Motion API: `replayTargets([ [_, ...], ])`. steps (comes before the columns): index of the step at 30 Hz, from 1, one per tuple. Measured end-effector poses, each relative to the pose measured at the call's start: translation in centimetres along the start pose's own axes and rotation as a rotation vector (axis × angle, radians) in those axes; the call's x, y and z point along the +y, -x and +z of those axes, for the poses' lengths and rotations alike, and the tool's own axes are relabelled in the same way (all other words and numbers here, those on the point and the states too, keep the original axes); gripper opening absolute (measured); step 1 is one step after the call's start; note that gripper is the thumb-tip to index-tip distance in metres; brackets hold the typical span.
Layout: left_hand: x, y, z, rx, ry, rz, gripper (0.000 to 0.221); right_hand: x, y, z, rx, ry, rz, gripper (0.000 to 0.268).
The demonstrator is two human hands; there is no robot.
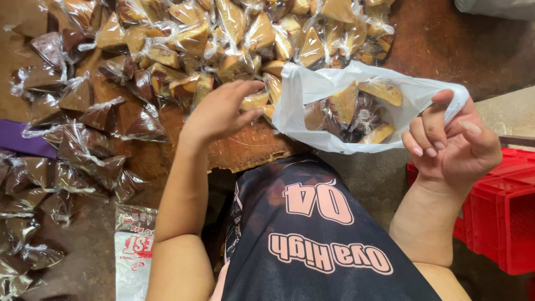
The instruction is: The person places individual plastic-wrapped triangular pastries into a white plastic bag and ties the bag closed.
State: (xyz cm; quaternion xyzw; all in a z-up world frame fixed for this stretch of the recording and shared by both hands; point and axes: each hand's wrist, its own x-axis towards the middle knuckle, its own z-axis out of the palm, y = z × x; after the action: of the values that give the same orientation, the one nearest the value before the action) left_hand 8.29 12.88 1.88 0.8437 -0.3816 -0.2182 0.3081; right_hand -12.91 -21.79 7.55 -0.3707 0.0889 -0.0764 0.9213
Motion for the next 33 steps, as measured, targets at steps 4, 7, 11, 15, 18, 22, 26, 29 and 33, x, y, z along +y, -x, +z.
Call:
replayTargets([
  [4,-5.4,-2.3,-1.0,0.040,-0.435,-0.183,0.061,0.4,0.2,0.0,0.015,0.029,-0.035,0.044],
  [7,-10.1,-4.9,-2.1,0.143,-0.356,-0.268,0.065,0.6,0.7,-0.1,0.034,0.009,-0.059,0.041],
  [11,-15.3,-8.7,-0.8,0.084,-0.421,-0.386,0.082,0.9,1.7,-0.1,0.059,0.002,-0.088,0.046],
  [15,-17.6,-7.7,4.5,0.250,-0.463,-0.231,0.059,1.1,2.4,-0.3,0.092,-0.010,-0.098,0.046],
  [18,-17.7,-5.6,7.5,0.333,-0.440,-0.222,0.055,1.0,2.9,-0.8,0.097,-0.020,-0.110,0.044],
  [22,-17.1,-3.3,10.3,0.503,-0.433,-0.208,0.042,1.3,3.1,-1.0,0.082,-0.015,-0.120,0.038],
  [26,-15.2,-2.7,9.4,0.521,-0.399,-0.198,0.040,1.5,3.6,-1.0,0.098,-0.011,-0.129,0.040],
  [29,-12.5,-2.9,6.3,0.215,-0.390,-0.264,0.050,1.3,4.0,-1.2,0.096,0.024,-0.135,0.037],
  [33,-9.7,-5.2,5.6,0.107,-0.333,-0.277,0.083,1.5,4.2,-1.3,0.112,0.009,-0.120,0.040],
])
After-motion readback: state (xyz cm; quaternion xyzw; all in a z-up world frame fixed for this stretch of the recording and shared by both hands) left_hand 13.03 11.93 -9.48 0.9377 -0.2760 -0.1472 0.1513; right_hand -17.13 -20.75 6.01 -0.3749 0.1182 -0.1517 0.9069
